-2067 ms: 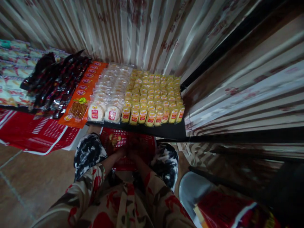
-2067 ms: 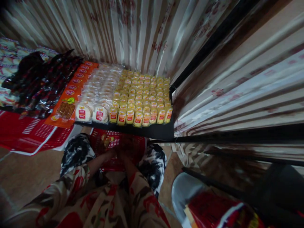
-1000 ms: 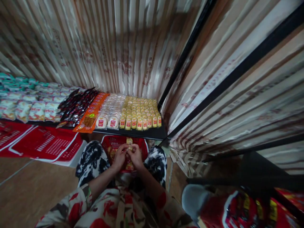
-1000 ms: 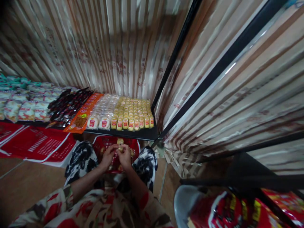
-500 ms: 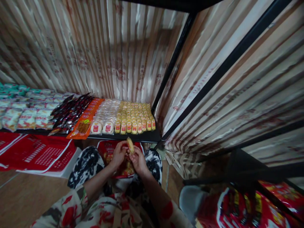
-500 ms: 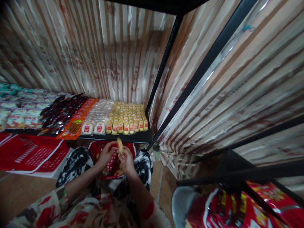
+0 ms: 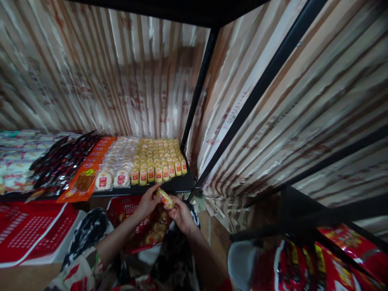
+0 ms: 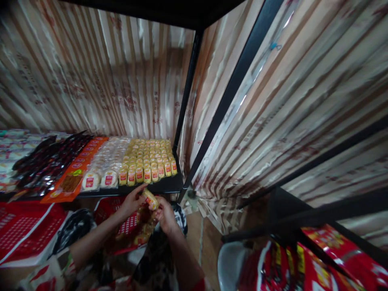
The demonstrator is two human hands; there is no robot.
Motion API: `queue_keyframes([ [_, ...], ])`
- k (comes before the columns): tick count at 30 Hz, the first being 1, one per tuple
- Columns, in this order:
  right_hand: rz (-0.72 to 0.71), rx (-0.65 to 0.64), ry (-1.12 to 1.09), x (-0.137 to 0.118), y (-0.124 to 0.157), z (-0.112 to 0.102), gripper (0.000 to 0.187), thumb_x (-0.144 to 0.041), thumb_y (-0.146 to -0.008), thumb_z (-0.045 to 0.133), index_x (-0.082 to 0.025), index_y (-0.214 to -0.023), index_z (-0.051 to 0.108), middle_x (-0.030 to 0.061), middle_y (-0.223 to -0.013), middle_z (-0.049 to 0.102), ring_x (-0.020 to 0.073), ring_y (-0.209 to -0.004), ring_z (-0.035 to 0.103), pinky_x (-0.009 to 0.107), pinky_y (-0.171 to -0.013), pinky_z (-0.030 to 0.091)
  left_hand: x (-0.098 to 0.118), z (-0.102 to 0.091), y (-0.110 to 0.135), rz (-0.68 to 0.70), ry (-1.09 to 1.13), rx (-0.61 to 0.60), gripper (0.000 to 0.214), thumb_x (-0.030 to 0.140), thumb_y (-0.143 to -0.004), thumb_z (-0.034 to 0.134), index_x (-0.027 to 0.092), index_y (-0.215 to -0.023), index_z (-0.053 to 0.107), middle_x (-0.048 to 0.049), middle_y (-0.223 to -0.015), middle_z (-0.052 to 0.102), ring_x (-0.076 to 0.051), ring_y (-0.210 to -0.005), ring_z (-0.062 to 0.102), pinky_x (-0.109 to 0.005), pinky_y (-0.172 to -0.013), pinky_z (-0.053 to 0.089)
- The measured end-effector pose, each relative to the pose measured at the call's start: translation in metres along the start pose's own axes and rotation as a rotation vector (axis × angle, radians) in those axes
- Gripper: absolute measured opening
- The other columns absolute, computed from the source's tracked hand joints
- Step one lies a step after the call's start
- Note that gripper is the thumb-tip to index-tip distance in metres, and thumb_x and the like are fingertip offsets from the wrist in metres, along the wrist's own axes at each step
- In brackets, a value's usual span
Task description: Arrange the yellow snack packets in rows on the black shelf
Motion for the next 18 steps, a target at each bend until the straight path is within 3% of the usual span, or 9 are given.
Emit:
queue_keyframes([
  [3,-0.087,0.017,0.11,-0.025,-0.005,-0.001,0.026,-0.037,-0.074,0.062,-0.014,-0.086,0.062,0.0031,-0.071,0.066,0.0083,-0.05,0.059,0.015,-0.043,0.042,0.004,0.008,-0.01,-0.015,0.09,-0.099,0.038,0.022,-0.069,0.051,0.014,-0.106,0.055,-0.0013,-0.085,0.061,-0.007,-0.057,0.054,-0.02,-0.054,0.045],
  [6,-0.183,0.044,0.133,-0.045,-0.012,0.004,0.032,-0.045,-0.072,0.063,-0.016,-0.086,0.061,0.0022,-0.072,0.065,0.0084,-0.055,0.059,0.016,-0.048,0.043,0.008,0.015,-0.018,-0.103,0.168,-0.044,0.034,0.031,-0.068,0.054,0.015,-0.098,0.052,0.0014,-0.075,0.056,-0.009,-0.052,0.056,-0.018,-0.041,0.039],
  [12,-0.442,0.069,0.253,-0.063,-0.036,0.011,0.041,-0.033,-0.059,0.075,-0.02,-0.094,0.058,-0.0022,-0.076,0.064,0.0087,-0.066,0.057,0.017,-0.059,0.043,0.023,0.033,-0.034,-0.192,0.285,-0.037,0.033,0.038,-0.065,0.059,0.018,-0.086,0.045,0.0013,-0.073,0.056,-0.014,-0.058,0.062,-0.02,-0.042,0.042],
  [14,-0.498,0.071,0.314,-0.067,-0.044,0.012,0.036,-0.031,-0.059,0.074,-0.018,-0.089,0.06,-0.0014,-0.076,0.064,0.0098,-0.068,0.057,0.02,-0.064,0.044,0.026,0.034,-0.04,-0.18,0.216,-0.033,0.028,0.037,-0.068,0.056,0.018,-0.086,0.046,0.0004,-0.073,0.058,-0.016,-0.062,0.062,-0.022,-0.046,0.045],
  [18,-0.587,0.139,0.431,-0.08,-0.056,0.01,0.035,-0.032,-0.059,0.071,-0.018,-0.09,0.062,-0.0001,-0.077,0.064,0.0109,-0.068,0.056,0.022,-0.065,0.045,0.037,0.028,-0.056,-0.005,-0.134,-0.012,0.024,0.033,-0.071,0.055,0.018,-0.09,0.057,-0.0032,-0.084,0.064,-0.015,-0.071,0.06,-0.028,-0.067,0.048],
])
Point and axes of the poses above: each hand's wrist, its own y-axis away from the middle knuckle, its own z-axis out of the palm, x = y × z, the point moved 3 cm from there along -y, towards the middle knuckle
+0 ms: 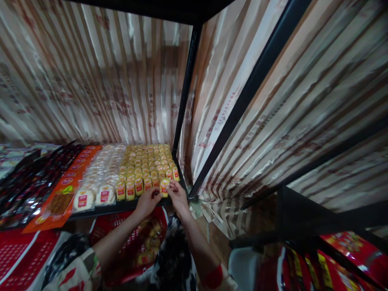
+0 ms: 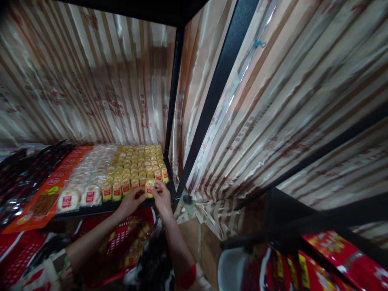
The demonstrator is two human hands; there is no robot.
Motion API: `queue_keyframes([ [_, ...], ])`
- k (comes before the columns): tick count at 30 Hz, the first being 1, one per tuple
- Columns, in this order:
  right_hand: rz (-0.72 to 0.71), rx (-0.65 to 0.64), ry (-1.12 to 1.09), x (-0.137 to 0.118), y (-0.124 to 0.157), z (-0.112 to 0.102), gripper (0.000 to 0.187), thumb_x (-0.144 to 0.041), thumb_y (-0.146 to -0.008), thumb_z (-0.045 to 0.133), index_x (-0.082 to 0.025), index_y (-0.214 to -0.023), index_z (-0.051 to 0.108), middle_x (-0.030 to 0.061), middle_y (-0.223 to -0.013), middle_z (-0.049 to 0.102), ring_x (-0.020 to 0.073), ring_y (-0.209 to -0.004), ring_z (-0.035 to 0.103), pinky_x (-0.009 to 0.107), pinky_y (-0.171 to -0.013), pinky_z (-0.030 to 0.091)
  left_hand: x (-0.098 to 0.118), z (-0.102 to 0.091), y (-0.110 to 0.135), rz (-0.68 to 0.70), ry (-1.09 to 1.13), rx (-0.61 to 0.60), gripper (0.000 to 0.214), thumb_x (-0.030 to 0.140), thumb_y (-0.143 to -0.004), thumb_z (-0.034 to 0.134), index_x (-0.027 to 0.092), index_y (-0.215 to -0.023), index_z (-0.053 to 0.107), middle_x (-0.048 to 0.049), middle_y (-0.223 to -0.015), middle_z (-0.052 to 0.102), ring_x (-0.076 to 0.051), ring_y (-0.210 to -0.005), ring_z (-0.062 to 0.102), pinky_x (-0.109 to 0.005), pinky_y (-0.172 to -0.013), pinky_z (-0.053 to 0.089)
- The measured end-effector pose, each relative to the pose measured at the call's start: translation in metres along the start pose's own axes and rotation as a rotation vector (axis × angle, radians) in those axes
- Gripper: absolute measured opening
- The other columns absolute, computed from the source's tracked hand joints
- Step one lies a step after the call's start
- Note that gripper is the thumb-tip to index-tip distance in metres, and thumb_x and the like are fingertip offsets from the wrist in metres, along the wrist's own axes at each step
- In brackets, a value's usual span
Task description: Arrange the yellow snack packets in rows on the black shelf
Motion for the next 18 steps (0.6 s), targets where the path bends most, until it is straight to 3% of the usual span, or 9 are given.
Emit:
queue_keyframes([
  [2,-0.036,0.033,0.061,-0.001,-0.007,-0.003,0.036,-0.032,-0.06,0.069,-0.017,-0.093,0.063,0.0006,-0.079,0.064,0.0109,-0.067,0.055,0.022,-0.064,0.046,0.006,-0.004,-0.01,0.065,-0.121,0.029,0.034,0.033,-0.071,0.057,0.018,-0.101,0.058,-0.0048,-0.092,0.064,-0.016,-0.074,0.059,-0.03,-0.073,0.046],
  [5,-0.081,0.038,0.155,0.002,-0.016,-0.004,0.037,-0.032,-0.063,0.067,-0.016,-0.096,0.064,0.0017,-0.08,0.065,0.0111,-0.067,0.055,0.023,-0.063,0.046,0.012,-0.006,-0.027,0.126,-0.128,0.049,0.043,0.034,-0.072,0.056,0.018,-0.111,0.054,-0.0057,-0.094,0.063,-0.016,-0.078,0.058,-0.029,-0.074,0.046],
  [9,-0.141,0.024,0.264,0.011,-0.025,-0.005,0.039,-0.035,-0.069,0.062,-0.016,-0.102,0.064,0.0054,-0.091,0.066,0.0138,-0.073,0.058,0.025,-0.067,0.048,0.014,-0.002,-0.048,0.122,-0.047,0.018,0.029,0.033,-0.071,0.056,0.017,-0.096,0.057,-0.0009,-0.078,0.061,-0.012,-0.065,0.055,-0.025,-0.063,0.045],
  [12,-0.216,0.066,0.347,0.014,-0.032,-0.008,0.041,-0.038,-0.079,0.05,-0.017,-0.114,0.058,0.0088,-0.107,0.064,0.0175,-0.093,0.059,0.03,-0.081,0.047,0.016,0.002,-0.063,0.132,-0.003,0.033,0.023,0.033,-0.069,0.057,0.017,-0.085,0.057,0.0017,-0.07,0.058,-0.011,-0.059,0.053,-0.023,-0.058,0.044],
  [15,-0.319,0.175,0.55,0.016,-0.04,-0.014,0.046,-0.038,-0.087,0.036,-0.016,-0.125,0.049,0.0102,-0.125,0.054,0.019,-0.116,0.048,0.036,-0.099,0.037,0.023,0.002,-0.081,0.132,0.01,0.099,0.022,0.031,-0.07,0.057,0.017,-0.087,0.056,0.0019,-0.07,0.058,-0.011,-0.058,0.054,-0.023,-0.059,0.044],
  [18,-0.381,0.218,0.776,0.025,-0.052,-0.015,0.05,-0.036,-0.09,0.03,-0.012,-0.133,0.039,0.0124,-0.138,0.04,0.0199,-0.128,0.034,0.04,-0.106,0.027,0.034,0.001,-0.104,0.124,-0.026,0.172,0.021,0.027,-0.071,0.057,0.016,-0.089,0.056,-0.0002,-0.074,0.06,-0.012,-0.063,0.057,-0.025,-0.063,0.046],
])
Point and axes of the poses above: each hand's wrist, its own y-axis away from the middle knuckle, its own z-axis out of the palm, x = y × z, the point moved 3 cm from there along -y, towards the middle knuckle
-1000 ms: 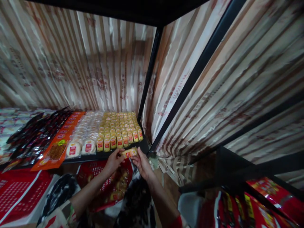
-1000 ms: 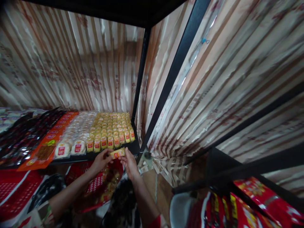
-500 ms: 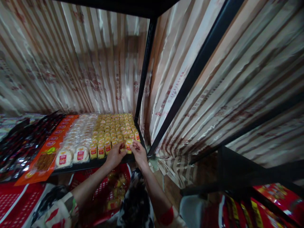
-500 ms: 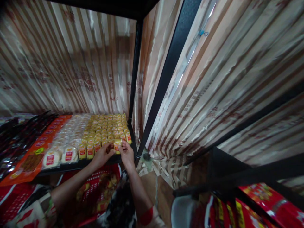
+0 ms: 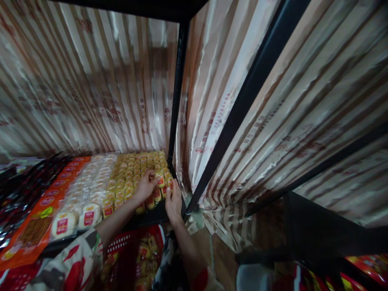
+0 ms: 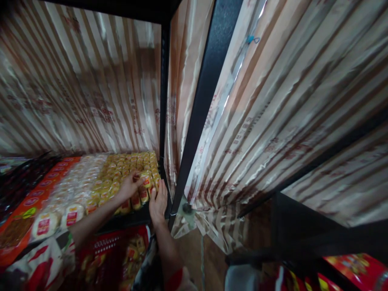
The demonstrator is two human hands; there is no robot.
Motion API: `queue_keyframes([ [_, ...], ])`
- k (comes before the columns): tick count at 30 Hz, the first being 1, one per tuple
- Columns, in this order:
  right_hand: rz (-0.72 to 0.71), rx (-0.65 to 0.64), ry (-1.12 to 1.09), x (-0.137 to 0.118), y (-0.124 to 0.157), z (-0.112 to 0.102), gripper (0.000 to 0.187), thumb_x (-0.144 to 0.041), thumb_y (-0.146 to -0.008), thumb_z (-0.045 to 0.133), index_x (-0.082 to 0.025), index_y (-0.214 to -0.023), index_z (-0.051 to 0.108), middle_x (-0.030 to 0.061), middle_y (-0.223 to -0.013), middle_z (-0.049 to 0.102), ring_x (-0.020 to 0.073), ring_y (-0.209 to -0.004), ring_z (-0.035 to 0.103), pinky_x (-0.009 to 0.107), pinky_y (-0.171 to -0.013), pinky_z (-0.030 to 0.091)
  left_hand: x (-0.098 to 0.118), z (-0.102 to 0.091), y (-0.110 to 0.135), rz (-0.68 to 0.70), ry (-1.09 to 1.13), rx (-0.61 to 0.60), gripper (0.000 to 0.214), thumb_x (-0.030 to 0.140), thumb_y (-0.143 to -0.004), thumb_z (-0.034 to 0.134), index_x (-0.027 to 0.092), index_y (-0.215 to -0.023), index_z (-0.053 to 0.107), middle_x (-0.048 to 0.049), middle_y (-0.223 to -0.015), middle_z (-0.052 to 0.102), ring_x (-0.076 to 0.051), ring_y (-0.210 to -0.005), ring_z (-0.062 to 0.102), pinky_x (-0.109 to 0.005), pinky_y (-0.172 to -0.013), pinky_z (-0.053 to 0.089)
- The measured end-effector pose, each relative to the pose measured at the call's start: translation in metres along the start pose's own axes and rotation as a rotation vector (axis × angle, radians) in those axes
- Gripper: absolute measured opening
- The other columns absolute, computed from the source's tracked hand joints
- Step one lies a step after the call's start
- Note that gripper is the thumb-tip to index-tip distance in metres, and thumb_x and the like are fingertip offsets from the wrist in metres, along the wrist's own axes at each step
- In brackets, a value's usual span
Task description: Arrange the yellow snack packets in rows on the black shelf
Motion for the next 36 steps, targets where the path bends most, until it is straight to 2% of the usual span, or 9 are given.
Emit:
queue_keyframes([
  [3,-0.052,-0.034,0.129,0.01,-0.004,0.014,0.052,-0.034,-0.091,0.027,-0.011,-0.136,0.032,0.0131,-0.143,0.032,0.0208,-0.133,0.026,0.042,-0.106,0.026,0.009,0.005,-0.025,-0.022,-0.05,0.03,0.022,0.026,-0.073,0.057,0.015,-0.092,0.054,-0.0024,-0.077,0.062,-0.013,-0.065,0.059,-0.026,-0.064,0.047],
  [6,-0.072,-0.06,0.187,0.017,-0.004,0.023,0.051,-0.033,-0.091,0.027,-0.012,-0.137,0.031,0.012,-0.144,0.029,0.0213,-0.134,0.023,0.043,-0.106,0.026,0.018,0.014,-0.05,-0.029,-0.105,0.038,0.024,0.026,-0.073,0.059,0.015,-0.094,0.054,-0.0034,-0.081,0.063,-0.013,-0.067,0.06,-0.026,-0.066,0.047],
  [13,-0.107,-0.074,0.204,0.022,-0.001,0.023,0.051,-0.031,-0.091,0.03,-0.013,-0.139,0.028,0.0093,-0.146,0.026,0.021,-0.136,0.018,0.043,-0.108,0.026,0.031,0.046,-0.097,0.076,-0.242,-0.033,0.036,0.018,-0.077,0.054,0.016,-0.113,0.052,-0.0034,-0.086,0.065,-0.014,-0.074,0.061,-0.025,-0.072,0.047],
  [20,-0.129,-0.066,0.188,0.027,-0.002,0.024,0.053,-0.031,-0.09,0.034,-0.014,-0.139,0.026,0.0107,-0.146,0.026,0.0226,-0.136,0.018,0.046,-0.107,0.028,0.021,0.077,-0.129,0.164,-0.348,-0.113,0.038,0.016,-0.078,0.051,0.018,-0.116,0.055,-0.0055,-0.098,0.066,-0.015,-0.084,0.061,-0.027,-0.08,0.046],
  [24,-0.123,-0.064,0.144,0.029,0.0,0.023,0.053,-0.032,-0.09,0.035,-0.014,-0.139,0.026,0.0114,-0.145,0.027,0.0233,-0.136,0.015,0.048,-0.107,0.027,0.014,0.084,-0.141,0.21,-0.486,-0.122,0.037,0.018,-0.079,0.049,0.018,-0.115,0.057,-0.0098,-0.103,0.065,-0.021,-0.092,0.061,-0.031,-0.082,0.045],
  [28,-0.092,-0.019,0.118,0.022,-0.002,0.018,0.054,-0.034,-0.089,0.036,-0.014,-0.139,0.027,0.0116,-0.147,0.02,0.0253,-0.137,0.012,0.05,-0.107,0.024,0.007,0.086,-0.144,0.27,-0.633,-0.138,0.036,0.022,-0.079,0.05,0.018,-0.115,0.058,-0.0112,-0.104,0.066,-0.025,-0.099,0.057,-0.035,-0.086,0.042],
  [32,-0.097,-0.015,0.053,0.004,-0.024,0.012,0.051,-0.031,-0.092,0.027,-0.011,-0.138,0.028,0.0115,-0.148,0.017,0.0214,-0.137,0.012,0.046,-0.109,0.022,0.0,0.089,-0.149,0.367,-0.693,-0.177,0.035,0.02,-0.078,0.051,0.019,-0.111,0.061,-0.0091,-0.103,0.066,-0.024,-0.102,0.055,-0.034,-0.094,0.037],
  [36,-0.011,0.015,0.017,-0.005,-0.065,0.014,0.051,-0.029,-0.09,0.026,-0.007,-0.136,0.031,0.0143,-0.145,0.025,0.0207,-0.136,0.018,0.043,-0.109,0.021,-0.001,0.092,-0.156,0.378,-0.733,-0.199,0.034,0.019,-0.077,0.051,0.017,-0.108,0.063,-0.0109,-0.101,0.067,-0.025,-0.1,0.055,-0.035,-0.095,0.034],
])
Point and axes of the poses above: each hand's wrist, its own y-axis away from the middle knuckle, its own z-axis out of the palm, x = y × z, the point moved 3 cm from there along -y, towards the middle knuckle
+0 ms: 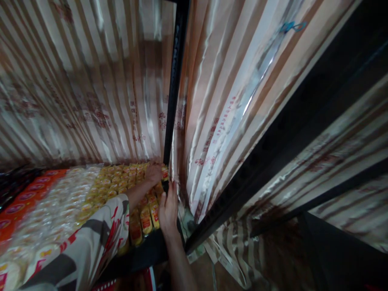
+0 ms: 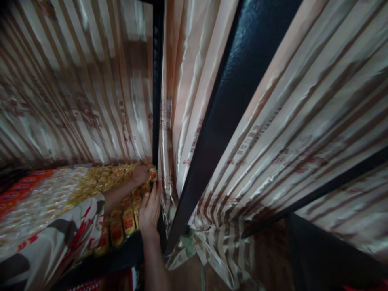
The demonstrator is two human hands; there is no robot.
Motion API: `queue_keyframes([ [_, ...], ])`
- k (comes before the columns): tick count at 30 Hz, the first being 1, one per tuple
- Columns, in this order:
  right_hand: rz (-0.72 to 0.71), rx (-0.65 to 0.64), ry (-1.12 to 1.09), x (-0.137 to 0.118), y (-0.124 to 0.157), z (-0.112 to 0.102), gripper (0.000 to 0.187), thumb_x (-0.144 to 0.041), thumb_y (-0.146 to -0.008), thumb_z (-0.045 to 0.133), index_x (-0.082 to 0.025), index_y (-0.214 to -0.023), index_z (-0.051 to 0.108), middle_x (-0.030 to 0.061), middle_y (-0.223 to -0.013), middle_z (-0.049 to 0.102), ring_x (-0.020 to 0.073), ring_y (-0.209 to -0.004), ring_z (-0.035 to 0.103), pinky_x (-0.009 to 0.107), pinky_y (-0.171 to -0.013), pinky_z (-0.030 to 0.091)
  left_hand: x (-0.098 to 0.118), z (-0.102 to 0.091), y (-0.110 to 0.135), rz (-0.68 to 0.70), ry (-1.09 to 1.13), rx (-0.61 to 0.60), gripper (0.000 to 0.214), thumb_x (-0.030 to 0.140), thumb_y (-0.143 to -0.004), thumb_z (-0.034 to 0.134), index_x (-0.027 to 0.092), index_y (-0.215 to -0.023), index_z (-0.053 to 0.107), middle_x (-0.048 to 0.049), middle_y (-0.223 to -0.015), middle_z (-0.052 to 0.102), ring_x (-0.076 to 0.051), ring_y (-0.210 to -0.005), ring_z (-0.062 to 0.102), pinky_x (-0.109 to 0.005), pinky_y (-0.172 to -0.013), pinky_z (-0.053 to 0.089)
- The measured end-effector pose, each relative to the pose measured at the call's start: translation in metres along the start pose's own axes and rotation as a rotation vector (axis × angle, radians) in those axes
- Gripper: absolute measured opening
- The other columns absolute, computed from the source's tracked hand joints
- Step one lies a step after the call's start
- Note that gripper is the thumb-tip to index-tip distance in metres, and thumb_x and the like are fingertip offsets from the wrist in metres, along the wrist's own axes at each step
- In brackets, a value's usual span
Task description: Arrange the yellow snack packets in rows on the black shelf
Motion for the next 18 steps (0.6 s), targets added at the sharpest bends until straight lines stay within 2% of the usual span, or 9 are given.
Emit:
queue_keyframes([
  [5,0.053,-0.03,-0.009,0.001,-0.043,0.015,0.051,-0.02,-0.085,0.031,-0.007,-0.133,0.036,0.0159,-0.137,0.04,0.0224,-0.128,0.034,0.039,-0.105,0.028,0.006,-0.002,-0.003,-0.019,-0.037,-0.028,0.029,0.014,-0.078,0.048,0.015,-0.1,0.066,-0.0134,-0.095,0.068,-0.025,-0.096,0.056,-0.035,-0.09,0.037],
  [10,0.122,-0.06,-0.042,0.003,-0.068,0.024,0.048,-0.014,-0.08,0.032,-0.012,-0.127,0.045,0.0122,-0.116,0.06,0.0216,-0.105,0.057,0.033,-0.089,0.043,0.01,-0.002,-0.005,-0.005,-0.061,-0.035,0.023,0.02,-0.079,0.049,0.019,-0.092,0.068,-0.0113,-0.092,0.068,-0.025,-0.101,0.052,-0.035,-0.09,0.035],
  [15,0.168,-0.066,0.012,0.013,-0.078,0.028,0.05,-0.011,-0.076,0.035,-0.015,-0.123,0.049,0.01,-0.105,0.065,0.0217,-0.096,0.06,0.03,-0.082,0.044,0.007,-0.005,-0.008,-0.048,-0.047,-0.034,0.026,0.023,-0.077,0.052,0.022,-0.098,0.067,-0.0106,-0.098,0.068,-0.027,-0.103,0.051,-0.037,-0.088,0.034],
  [18,0.203,-0.11,0.018,0.019,-0.076,0.031,0.046,-0.013,-0.078,0.035,-0.015,-0.121,0.051,0.0105,-0.104,0.066,0.0225,-0.091,0.062,0.03,-0.079,0.045,0.009,-0.005,-0.006,-0.027,-0.064,-0.045,0.026,0.022,-0.075,0.052,0.022,-0.097,0.067,-0.0093,-0.098,0.068,-0.027,-0.105,0.049,-0.037,-0.09,0.032],
])
Point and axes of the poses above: each hand's wrist, its own y-axis away from the middle knuckle, its own z-axis out of the palm, x = y × z, the point moved 3 cm from there along -y, towards the middle knuckle
